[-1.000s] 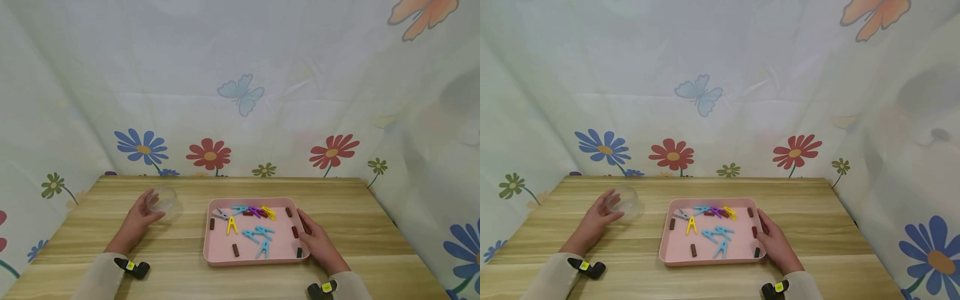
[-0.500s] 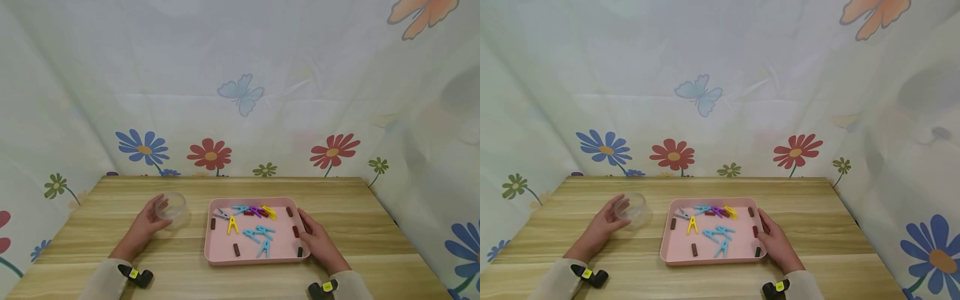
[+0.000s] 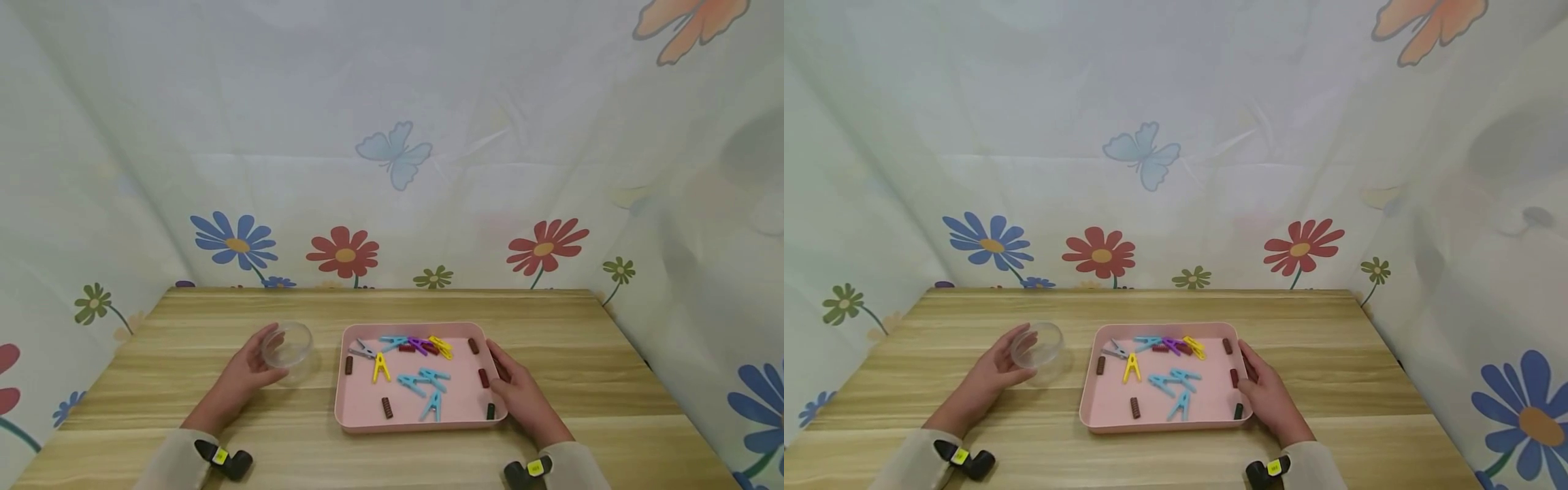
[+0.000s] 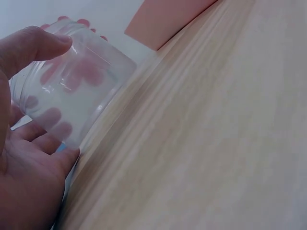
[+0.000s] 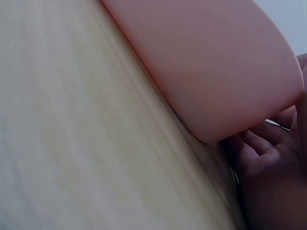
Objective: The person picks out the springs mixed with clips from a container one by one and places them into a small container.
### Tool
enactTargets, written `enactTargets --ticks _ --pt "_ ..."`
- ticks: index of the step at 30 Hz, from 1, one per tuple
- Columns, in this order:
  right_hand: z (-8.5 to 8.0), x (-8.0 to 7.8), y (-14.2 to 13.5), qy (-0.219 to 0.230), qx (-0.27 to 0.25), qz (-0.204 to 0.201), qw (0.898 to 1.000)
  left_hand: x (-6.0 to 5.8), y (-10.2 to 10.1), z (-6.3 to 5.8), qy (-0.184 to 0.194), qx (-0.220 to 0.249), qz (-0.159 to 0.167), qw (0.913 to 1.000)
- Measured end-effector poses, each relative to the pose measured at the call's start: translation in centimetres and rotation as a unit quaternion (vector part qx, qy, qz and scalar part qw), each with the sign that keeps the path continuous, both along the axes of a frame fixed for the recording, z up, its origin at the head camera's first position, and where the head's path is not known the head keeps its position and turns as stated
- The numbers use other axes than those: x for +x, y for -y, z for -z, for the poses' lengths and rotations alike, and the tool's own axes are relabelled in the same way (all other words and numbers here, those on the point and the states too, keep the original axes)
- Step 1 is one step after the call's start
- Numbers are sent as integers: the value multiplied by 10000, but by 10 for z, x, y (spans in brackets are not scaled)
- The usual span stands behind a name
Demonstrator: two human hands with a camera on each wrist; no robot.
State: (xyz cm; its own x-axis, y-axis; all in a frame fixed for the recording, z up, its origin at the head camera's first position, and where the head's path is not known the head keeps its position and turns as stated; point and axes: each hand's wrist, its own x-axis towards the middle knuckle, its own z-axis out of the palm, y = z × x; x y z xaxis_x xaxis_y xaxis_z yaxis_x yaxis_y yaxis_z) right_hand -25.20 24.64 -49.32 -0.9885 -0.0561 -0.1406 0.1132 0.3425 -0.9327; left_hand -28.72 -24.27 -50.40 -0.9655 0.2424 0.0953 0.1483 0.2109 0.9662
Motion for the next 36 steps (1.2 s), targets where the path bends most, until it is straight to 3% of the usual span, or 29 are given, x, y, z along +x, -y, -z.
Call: enactTargets --ticks 11,36 --pt "0 1 -1 -46 26 -61 10000 7 -8 3 -196 349 475 9981" --pt "-1 -1 1 13 74 16 10000 9 -16 7 49 300 872 9957"
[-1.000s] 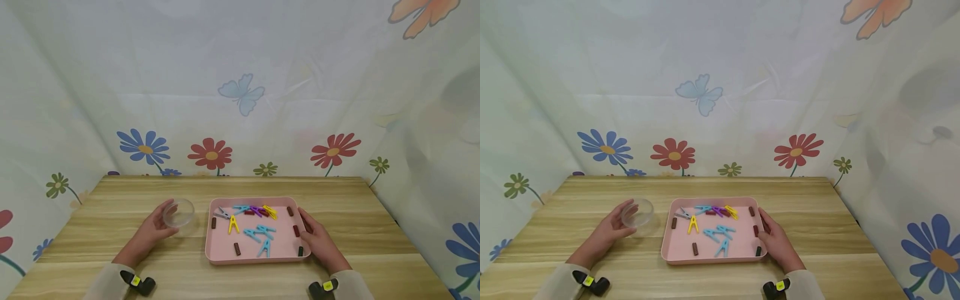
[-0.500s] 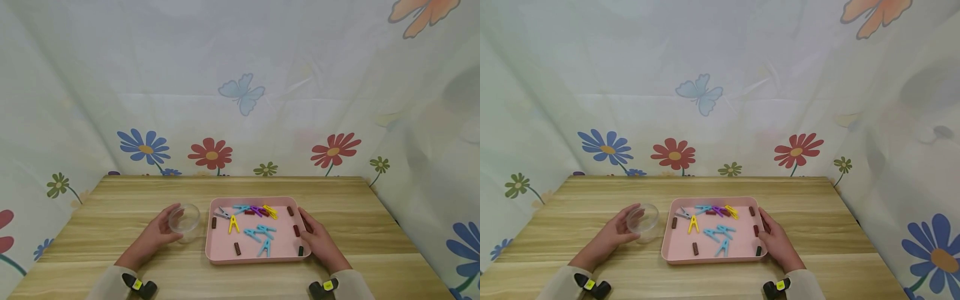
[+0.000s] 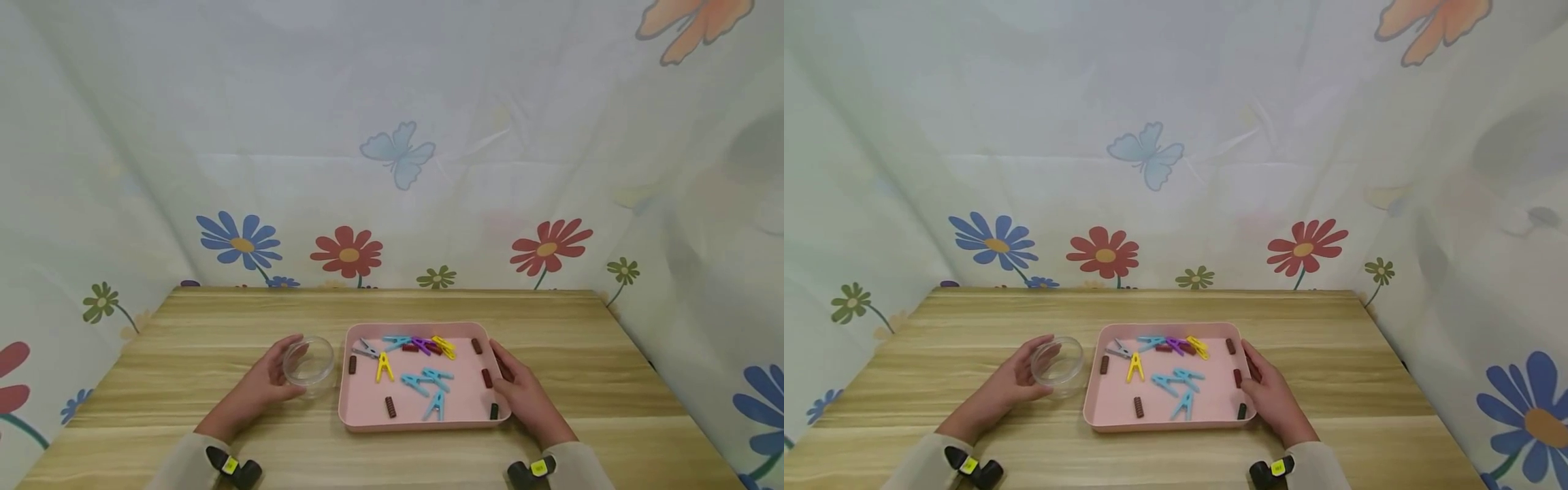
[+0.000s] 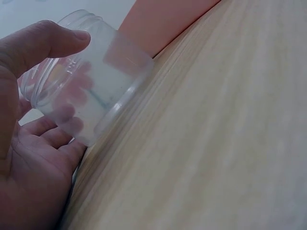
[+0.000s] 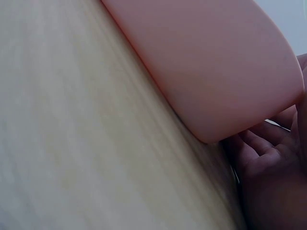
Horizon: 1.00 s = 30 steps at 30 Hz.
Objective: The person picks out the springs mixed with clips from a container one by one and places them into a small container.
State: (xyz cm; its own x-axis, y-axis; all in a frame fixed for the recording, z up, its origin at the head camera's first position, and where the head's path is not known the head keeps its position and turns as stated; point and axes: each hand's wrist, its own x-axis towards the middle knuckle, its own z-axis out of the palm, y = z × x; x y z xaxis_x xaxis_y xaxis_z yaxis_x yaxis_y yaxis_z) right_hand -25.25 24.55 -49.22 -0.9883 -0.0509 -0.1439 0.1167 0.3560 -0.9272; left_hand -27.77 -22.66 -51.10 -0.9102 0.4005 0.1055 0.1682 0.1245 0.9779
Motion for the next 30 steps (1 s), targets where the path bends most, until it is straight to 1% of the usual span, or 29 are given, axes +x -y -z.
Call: enactTargets --ticks 5,11,17,20,23,30 --pt "0 0 -1 -18 -13 15 10000 -3 -2 0 2 -164 -9 9999" --pt "-1 -1 0 74 -7 71 9999 -1 -5 -3 -32 -311 -80 9995" --pt "0 0 1 52 55 71 9999 -1 -9 -5 -215 -724 -256 9968" --pt "2 1 0 31 38 71 10000 -2 -11 -6 -277 -855 -292 9955" --pt "1 2 -1 7 55 70 10000 -2 -12 -6 -254 -937 -299 9948" --pt "0 0 0 19 54 15 10000 -2 -11 -7 -69 -1034 -354 9940"
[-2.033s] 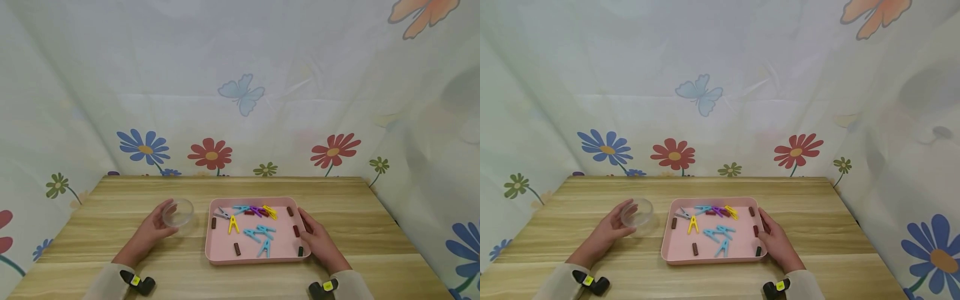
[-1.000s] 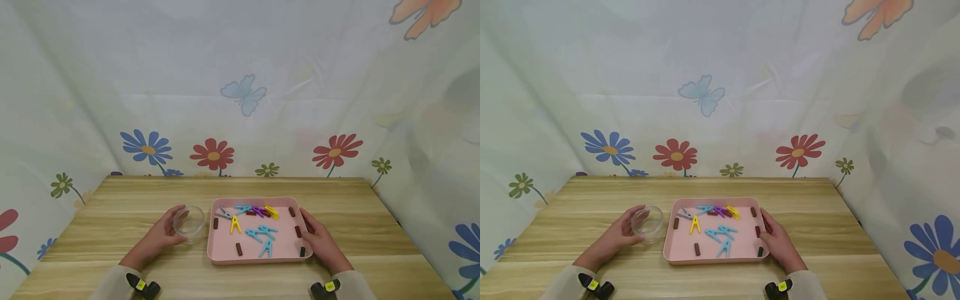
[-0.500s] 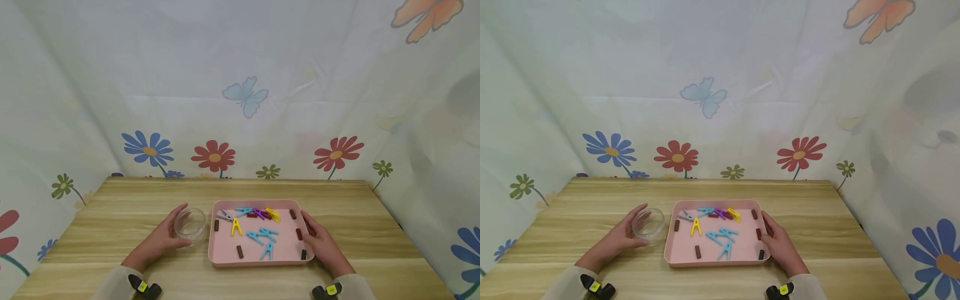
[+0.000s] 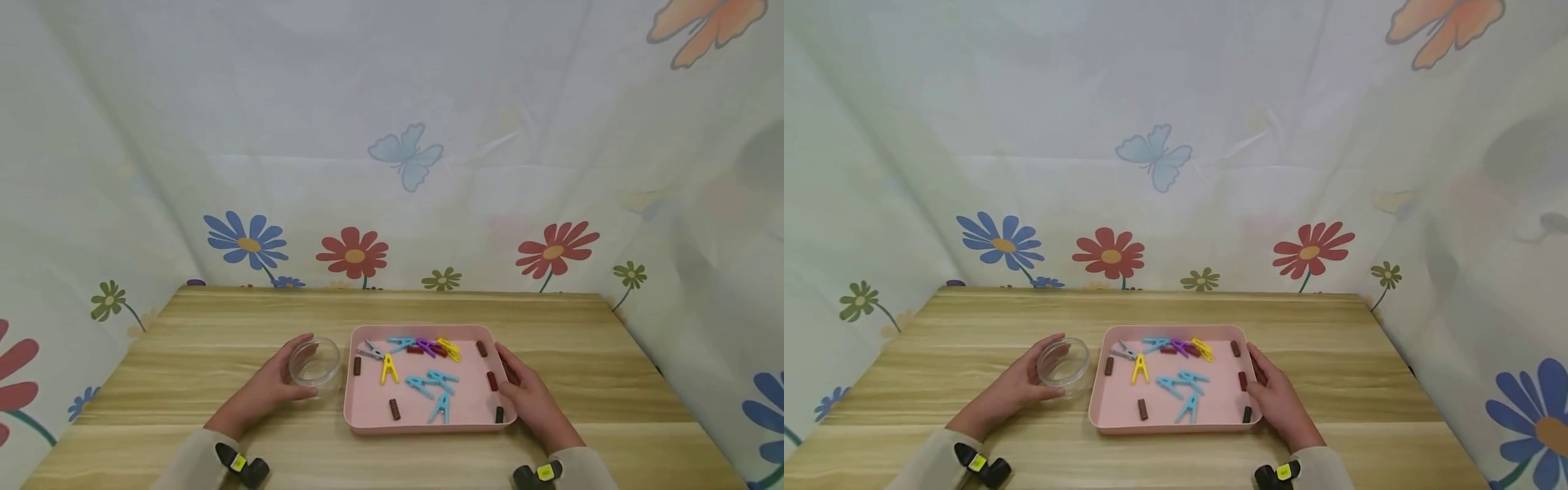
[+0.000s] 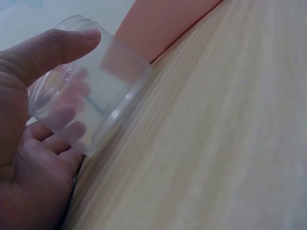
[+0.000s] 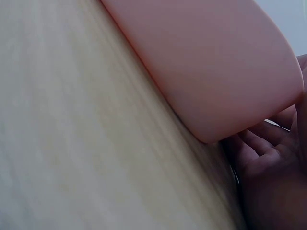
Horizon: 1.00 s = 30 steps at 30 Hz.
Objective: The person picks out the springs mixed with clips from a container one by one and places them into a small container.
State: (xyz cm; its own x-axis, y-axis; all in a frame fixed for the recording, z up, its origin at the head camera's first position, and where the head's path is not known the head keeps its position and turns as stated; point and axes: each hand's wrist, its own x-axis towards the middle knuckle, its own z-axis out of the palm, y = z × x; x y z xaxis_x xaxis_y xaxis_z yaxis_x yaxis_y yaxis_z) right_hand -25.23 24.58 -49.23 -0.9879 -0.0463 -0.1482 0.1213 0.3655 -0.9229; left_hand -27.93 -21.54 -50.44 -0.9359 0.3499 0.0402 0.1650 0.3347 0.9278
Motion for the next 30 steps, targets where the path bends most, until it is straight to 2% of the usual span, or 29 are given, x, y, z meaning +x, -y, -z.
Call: enactTargets --ticks 15,22,30 --pt "-4 0 1 -96 235 -21 9997 1 -1 -3 225 -91 -65 9997" --pt "-6 0 2 -349 660 -48 9972 1 0 -2 327 92 38 9994" --pt "-10 -3 1 -419 1037 -37 9937 -1 1 -2 443 108 -82 9989"
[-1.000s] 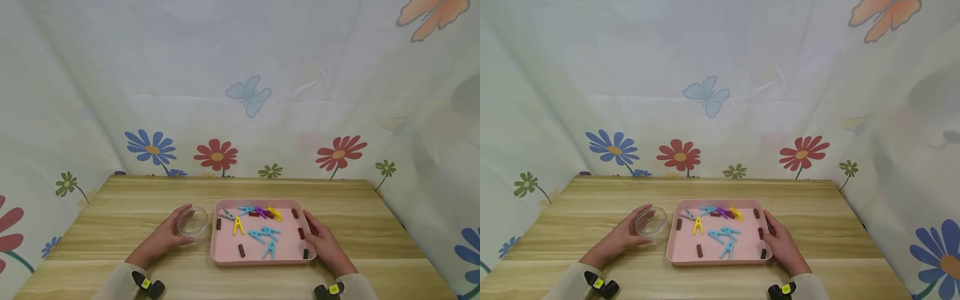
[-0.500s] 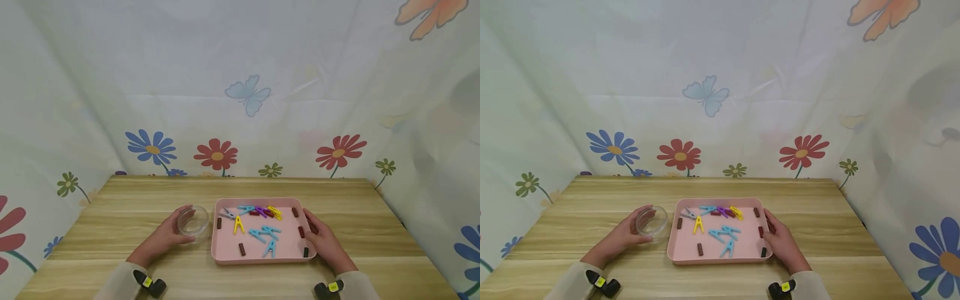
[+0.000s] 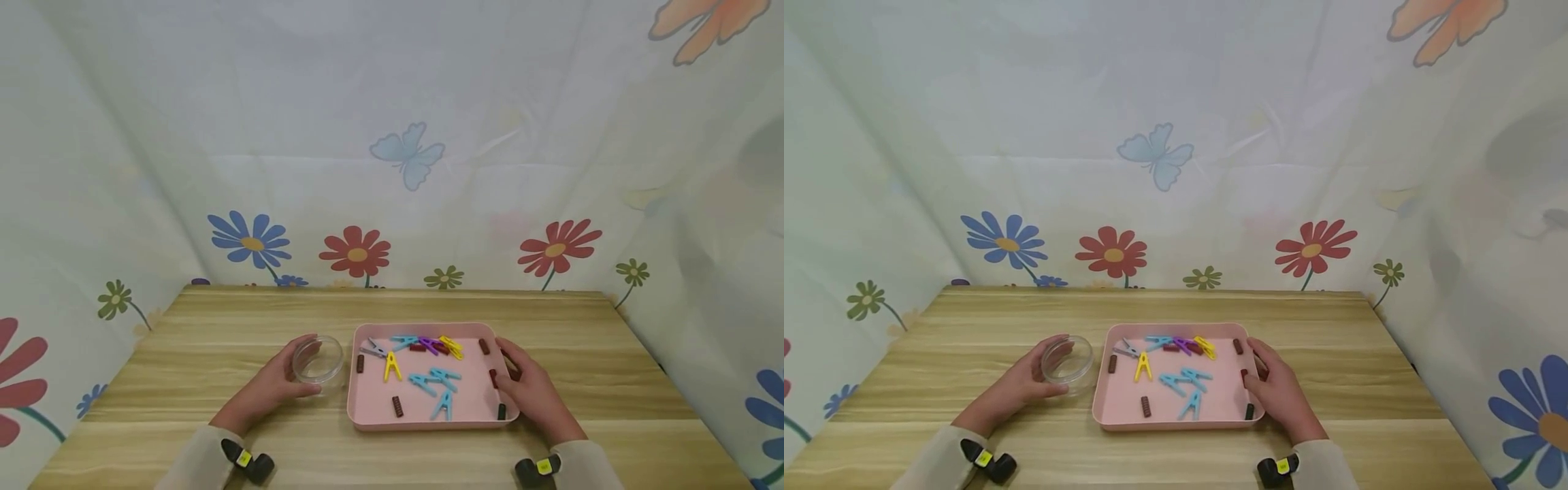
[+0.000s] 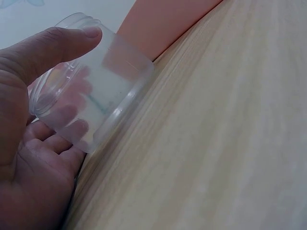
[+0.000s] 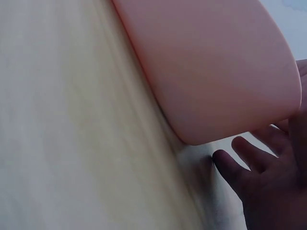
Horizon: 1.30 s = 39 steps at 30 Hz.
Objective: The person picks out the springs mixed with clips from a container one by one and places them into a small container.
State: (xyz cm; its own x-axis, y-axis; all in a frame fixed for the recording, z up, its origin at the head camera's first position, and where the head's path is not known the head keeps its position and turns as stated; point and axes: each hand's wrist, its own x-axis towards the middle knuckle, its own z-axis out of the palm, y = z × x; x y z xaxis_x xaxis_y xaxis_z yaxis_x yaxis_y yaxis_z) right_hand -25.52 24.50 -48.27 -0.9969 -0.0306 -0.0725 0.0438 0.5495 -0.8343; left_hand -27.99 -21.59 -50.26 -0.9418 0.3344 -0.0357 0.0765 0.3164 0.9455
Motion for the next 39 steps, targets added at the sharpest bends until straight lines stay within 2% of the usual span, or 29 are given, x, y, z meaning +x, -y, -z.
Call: enactTargets --ticks 8,16,19,23,31,34,39 --pt "-5 2 3 -492 866 -221 9948 2 1 -2 -12 32 7 10000" --pt "-13 1 7 -522 1732 -536 9820 2 0 -2 -42 -40 26 10000" --pt "-17 -2 8 -652 2135 -724 9721 2 0 -3 -39 -65 28 10000" --pt "-23 -5 11 -605 2612 -949 9587 2 1 -4 -57 -60 58 9999" --pt "-31 -12 15 -806 3930 -1356 9059 2 1 -4 -40 -133 -4 9999" --pt "-33 -15 16 -745 4118 -1399 8974 2 1 -3 -16 -82 -9 10000" --pt "-36 -16 18 -618 4254 -1466 8909 2 2 -2 -50 -75 31 10000"
